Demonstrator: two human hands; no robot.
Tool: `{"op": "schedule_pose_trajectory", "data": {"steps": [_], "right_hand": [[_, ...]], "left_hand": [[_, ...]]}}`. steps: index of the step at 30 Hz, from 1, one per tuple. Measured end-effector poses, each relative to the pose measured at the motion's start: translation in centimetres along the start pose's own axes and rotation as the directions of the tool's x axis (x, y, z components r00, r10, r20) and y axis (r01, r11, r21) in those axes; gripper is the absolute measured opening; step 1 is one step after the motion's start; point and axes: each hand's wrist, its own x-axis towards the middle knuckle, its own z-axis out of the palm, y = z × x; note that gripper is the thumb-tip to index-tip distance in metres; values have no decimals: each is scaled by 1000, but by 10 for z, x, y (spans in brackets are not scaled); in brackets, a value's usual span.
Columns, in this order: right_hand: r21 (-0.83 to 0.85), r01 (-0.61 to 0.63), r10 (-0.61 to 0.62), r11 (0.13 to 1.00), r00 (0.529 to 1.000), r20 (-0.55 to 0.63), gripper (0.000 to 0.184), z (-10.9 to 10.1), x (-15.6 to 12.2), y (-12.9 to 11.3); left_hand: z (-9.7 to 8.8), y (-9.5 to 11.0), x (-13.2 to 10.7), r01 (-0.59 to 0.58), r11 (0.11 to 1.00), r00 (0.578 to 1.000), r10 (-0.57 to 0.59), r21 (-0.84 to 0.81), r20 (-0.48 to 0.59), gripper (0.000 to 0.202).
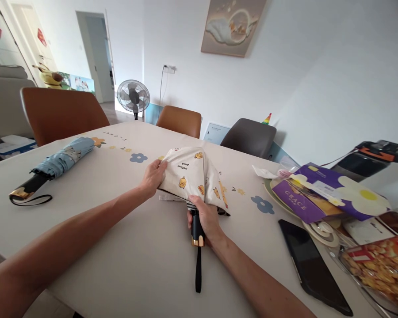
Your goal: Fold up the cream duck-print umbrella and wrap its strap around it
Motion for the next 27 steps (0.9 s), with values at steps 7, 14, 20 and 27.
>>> {"op": "schedule_pose_trajectory", "data": {"steps": [7,14,20,27], "right_hand": [[8,4,-4,1000,1000,-6,37,-1,0,-3],[-67,7,-5,998,999,33,35,-1,0,1],[-102,55,-42,993,992,121,30,-2,0,4],[-102,69,-61,992,995,81,31,2,-4,1]], "left_hand": [[2,-22,4,-43,964,996,62,263,-65,29],[-10,-9,13,131,976,990,-138,176,30,23],[-12,17,35,190,981,970,-181,-43,163,43],[1,9,48,-85,994,990,93,70,-106,20]]}}
